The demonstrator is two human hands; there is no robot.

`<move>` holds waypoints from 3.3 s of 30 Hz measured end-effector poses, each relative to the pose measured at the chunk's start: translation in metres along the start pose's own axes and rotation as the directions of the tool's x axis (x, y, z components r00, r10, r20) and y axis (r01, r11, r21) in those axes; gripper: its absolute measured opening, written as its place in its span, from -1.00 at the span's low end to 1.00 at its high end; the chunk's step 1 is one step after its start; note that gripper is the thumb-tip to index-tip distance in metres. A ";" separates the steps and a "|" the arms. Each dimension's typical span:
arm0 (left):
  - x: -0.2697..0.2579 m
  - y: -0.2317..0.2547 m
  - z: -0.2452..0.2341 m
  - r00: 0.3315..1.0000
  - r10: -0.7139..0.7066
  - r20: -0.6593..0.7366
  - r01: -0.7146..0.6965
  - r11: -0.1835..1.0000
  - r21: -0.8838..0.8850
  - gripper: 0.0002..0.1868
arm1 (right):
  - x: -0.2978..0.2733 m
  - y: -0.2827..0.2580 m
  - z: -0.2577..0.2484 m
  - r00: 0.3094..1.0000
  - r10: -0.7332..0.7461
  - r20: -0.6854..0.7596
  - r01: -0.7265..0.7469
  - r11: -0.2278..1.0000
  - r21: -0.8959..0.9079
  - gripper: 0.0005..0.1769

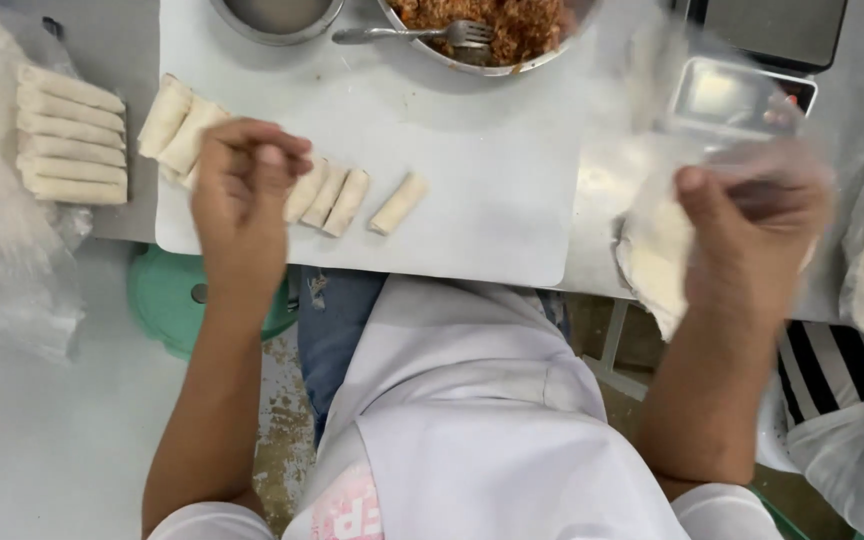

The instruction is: The person places spring rolls into small plastic bags by hand.

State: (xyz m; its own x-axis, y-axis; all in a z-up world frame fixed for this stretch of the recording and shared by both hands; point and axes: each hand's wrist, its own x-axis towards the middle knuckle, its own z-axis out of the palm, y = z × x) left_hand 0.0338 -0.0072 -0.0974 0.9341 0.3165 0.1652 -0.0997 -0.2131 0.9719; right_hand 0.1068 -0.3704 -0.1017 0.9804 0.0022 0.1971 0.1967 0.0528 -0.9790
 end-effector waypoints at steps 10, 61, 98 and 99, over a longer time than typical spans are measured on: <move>-0.050 -0.079 0.063 0.922 0.235 0.309 -0.384 0.431 0.817 -0.67 | -0.033 0.055 0.068 0.837 0.482 0.260 0.027 0.438 -0.898 -0.83; -0.051 -0.032 0.075 0.986 -0.154 0.067 0.154 0.988 -0.003 -0.66 | -0.053 0.066 0.122 0.809 0.520 0.273 -0.569 0.809 0.147 -0.60; -0.032 -0.072 -0.020 0.977 0.213 -0.006 -0.099 0.479 0.872 -0.68 | -0.061 0.076 0.172 0.688 0.547 0.477 -0.725 0.550 0.415 -0.59; -0.031 -0.074 -0.021 0.979 0.206 -0.013 -0.096 0.513 0.853 -0.68 | -0.061 0.078 0.173 0.691 0.539 0.482 -0.722 0.550 0.419 -0.59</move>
State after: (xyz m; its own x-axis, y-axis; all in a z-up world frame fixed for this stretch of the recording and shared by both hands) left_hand 0.0049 0.0184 -0.1710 0.8892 0.2779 0.3636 0.1514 -0.9284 0.3393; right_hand 0.0601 -0.1941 -0.1808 0.7771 0.5114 -0.3668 -0.6049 0.4460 -0.6597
